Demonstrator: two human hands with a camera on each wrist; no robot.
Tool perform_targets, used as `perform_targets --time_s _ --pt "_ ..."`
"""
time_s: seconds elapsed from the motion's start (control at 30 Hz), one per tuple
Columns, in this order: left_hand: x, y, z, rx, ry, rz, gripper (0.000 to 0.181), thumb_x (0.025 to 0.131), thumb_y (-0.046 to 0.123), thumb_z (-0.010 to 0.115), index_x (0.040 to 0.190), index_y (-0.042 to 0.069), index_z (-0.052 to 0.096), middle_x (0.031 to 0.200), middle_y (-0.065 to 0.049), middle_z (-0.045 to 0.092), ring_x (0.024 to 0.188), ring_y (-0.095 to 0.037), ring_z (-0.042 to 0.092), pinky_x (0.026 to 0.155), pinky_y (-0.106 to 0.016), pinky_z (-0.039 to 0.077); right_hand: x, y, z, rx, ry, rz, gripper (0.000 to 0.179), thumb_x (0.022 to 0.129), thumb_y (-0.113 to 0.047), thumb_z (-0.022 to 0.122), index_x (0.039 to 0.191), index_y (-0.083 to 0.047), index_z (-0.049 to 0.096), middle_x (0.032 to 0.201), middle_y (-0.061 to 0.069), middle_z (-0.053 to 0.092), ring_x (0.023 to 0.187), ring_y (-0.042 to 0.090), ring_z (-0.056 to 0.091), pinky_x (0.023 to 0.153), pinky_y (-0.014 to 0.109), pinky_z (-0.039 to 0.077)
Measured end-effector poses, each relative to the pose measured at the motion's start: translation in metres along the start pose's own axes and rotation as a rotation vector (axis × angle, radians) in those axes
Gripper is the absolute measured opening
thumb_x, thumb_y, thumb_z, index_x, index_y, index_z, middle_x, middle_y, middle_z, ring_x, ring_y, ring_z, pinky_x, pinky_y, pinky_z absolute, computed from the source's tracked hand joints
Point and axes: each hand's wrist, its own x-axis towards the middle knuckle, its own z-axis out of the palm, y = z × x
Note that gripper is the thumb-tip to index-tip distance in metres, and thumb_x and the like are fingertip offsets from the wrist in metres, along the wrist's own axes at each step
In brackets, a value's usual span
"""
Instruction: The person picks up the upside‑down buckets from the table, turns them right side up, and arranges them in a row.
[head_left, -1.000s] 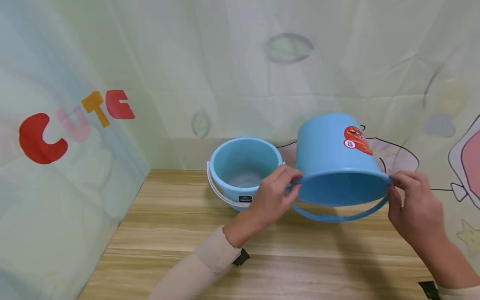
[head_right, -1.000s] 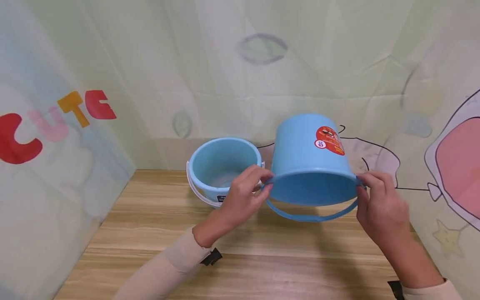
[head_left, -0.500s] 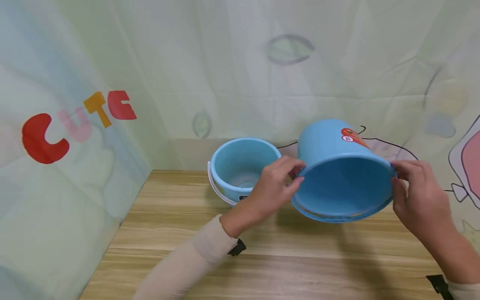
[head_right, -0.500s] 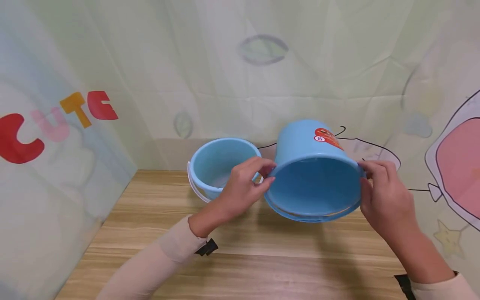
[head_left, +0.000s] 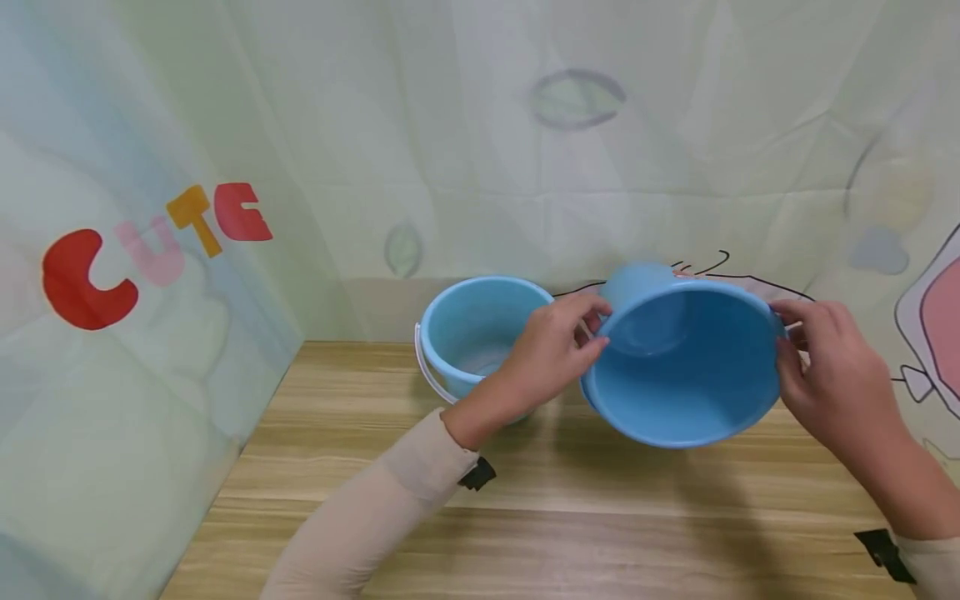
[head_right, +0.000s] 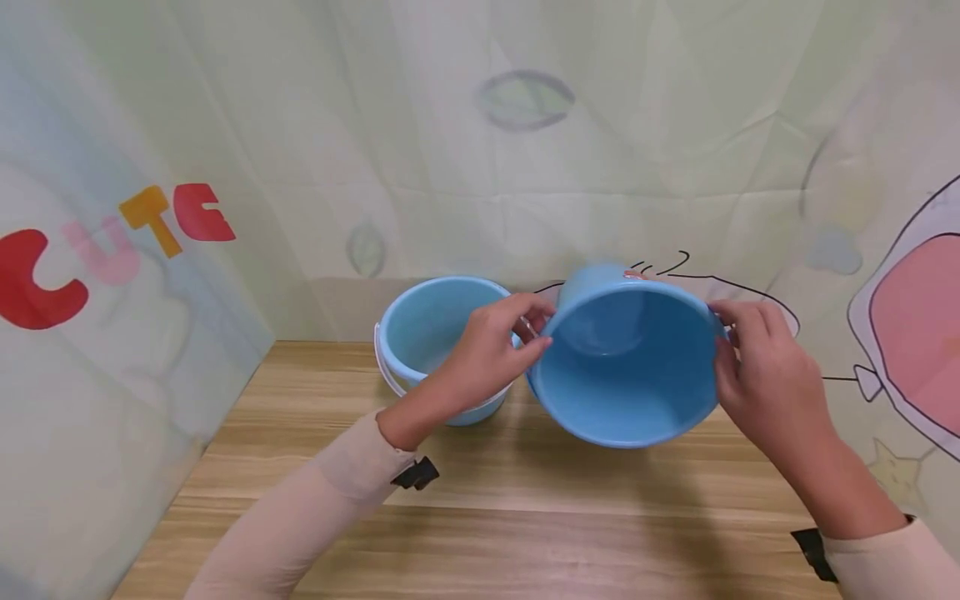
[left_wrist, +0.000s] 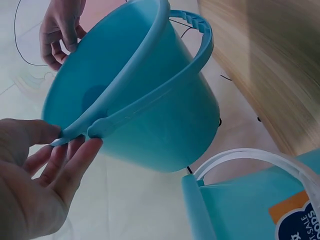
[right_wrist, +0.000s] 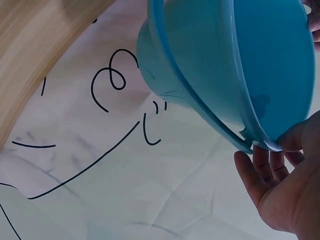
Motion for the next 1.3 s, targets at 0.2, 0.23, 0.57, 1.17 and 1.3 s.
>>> perform_targets --time_s 0.2,0.23,0.57,1.17,1.3 --pt "0.007 0.002 -0.001 0.024 -0.035 -0.064 0.028 0.096 0.009 0.072 0.123 0.004 0.066 0.102 -0.007 0.069 0.087 -0.014 0.068 0.075 -0.017 0.056 0.003 0.004 0.004 0.040 -0.034 0.044 0.053 0.086 0.015 0.067 0.137 0.008 0.053 0.113 0.030 0.055 0.088 0.044 0.064 0.069 0.066 0.057" --pt "0.008 0.002 -0.001 0.024 -0.040 -0.080 0.028 0.096 0.010 0.072 0.123 0.004 0.066 0.102 -0.007 0.070 0.087 -0.014 0.068 0.075 -0.016 0.055 0.004 0.005 0.004 0.041 -0.038 0.051 0.053 0.086 0.015 0.067 0.137 0.008 0.053 0.113 0.030 0.056 0.088 0.044 0.064 0.069 0.066 0.057" --pt "0.023 -0.002 0.001 -0.010 -0.065 -0.185 0.033 0.097 0.008 0.070 0.130 0.004 0.067 0.095 -0.005 0.071 0.077 -0.009 0.069 0.067 -0.014 0.056 0.013 0.013 0.010 0.050 -0.078 0.077 0.050 0.089 0.009 0.067 0.138 0.002 0.059 0.111 0.026 0.063 0.088 0.041 0.067 0.069 0.058 0.061" --pt "0.043 -0.014 0.004 -0.035 -0.145 -0.348 0.039 0.097 0.007 0.068 0.135 0.010 0.068 0.089 -0.004 0.068 0.059 -0.013 0.064 0.053 -0.022 0.057 0.022 0.023 0.017 0.070 -0.237 0.136 0.045 0.091 0.006 0.065 0.136 0.001 0.061 0.109 0.032 0.063 0.086 0.047 0.067 0.069 0.066 0.057" --pt "0.044 -0.013 0.006 -0.066 -0.191 -0.405 0.040 0.097 0.007 0.068 0.138 0.010 0.066 0.091 -0.006 0.068 0.060 -0.014 0.065 0.053 -0.026 0.059 0.025 0.025 0.020 0.064 -0.313 0.171 0.043 0.093 0.003 0.065 0.136 0.003 0.061 0.112 0.033 0.064 0.089 0.047 0.065 0.072 0.065 0.057"
